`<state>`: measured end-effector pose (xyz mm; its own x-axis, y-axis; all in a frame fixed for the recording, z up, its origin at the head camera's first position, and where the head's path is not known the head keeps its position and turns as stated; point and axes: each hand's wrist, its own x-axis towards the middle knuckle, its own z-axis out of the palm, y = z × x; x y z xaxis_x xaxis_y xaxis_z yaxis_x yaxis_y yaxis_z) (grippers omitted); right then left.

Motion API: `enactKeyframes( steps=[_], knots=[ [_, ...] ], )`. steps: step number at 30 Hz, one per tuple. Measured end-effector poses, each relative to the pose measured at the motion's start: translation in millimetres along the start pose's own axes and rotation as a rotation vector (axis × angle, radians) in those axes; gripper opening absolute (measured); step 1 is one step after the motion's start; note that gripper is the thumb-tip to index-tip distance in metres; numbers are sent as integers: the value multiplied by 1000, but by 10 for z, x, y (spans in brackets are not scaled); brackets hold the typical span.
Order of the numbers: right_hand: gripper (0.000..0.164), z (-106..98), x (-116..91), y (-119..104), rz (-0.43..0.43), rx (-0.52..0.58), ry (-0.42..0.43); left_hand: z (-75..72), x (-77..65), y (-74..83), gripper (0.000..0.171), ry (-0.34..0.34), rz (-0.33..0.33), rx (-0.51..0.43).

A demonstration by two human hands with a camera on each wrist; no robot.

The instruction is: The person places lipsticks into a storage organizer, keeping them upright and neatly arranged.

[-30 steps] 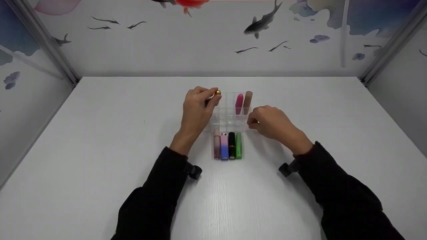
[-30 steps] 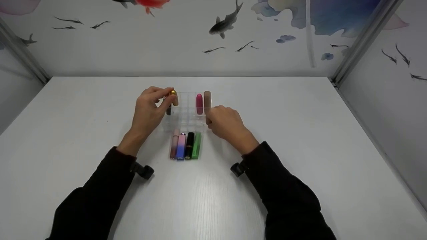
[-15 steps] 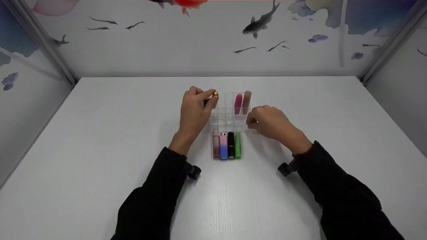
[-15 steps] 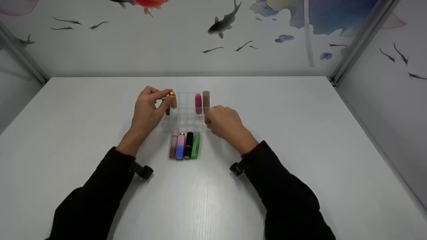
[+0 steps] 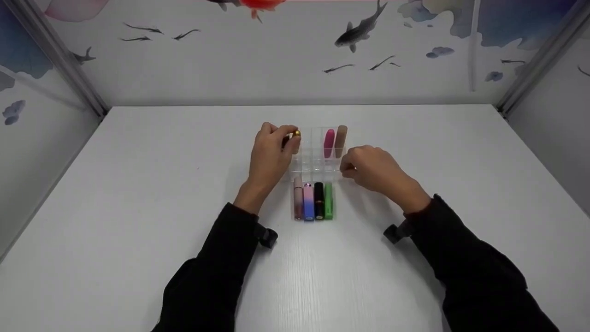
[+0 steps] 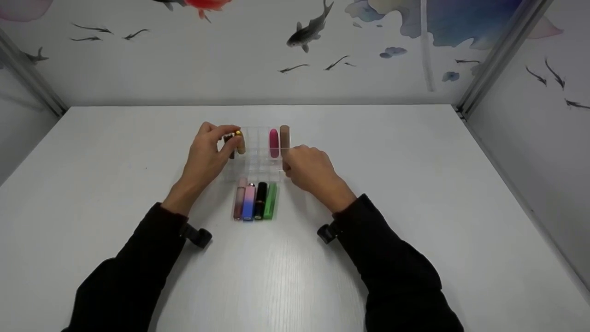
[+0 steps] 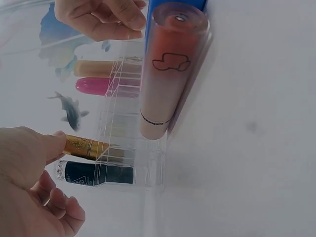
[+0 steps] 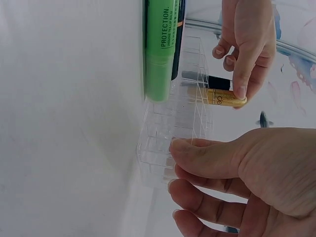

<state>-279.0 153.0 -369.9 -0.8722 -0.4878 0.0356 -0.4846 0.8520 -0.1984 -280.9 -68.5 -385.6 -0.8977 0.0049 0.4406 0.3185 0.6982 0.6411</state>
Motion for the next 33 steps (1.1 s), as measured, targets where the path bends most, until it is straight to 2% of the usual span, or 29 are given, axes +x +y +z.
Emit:
enactKeyframes(
  steps=[16, 23, 33],
  knots=[
    [12, -2, -8, 1, -12, 3, 10, -4, 3, -12, 27, 8, -34, -13],
    [9, -2, -10, -1, -1, 9, 14, -15, 19, -16, 26, 12, -21, 15],
    [10, 3, -3, -8, 12, 2, 4, -1, 20, -33, 33, -1, -44, 28]
  ],
)
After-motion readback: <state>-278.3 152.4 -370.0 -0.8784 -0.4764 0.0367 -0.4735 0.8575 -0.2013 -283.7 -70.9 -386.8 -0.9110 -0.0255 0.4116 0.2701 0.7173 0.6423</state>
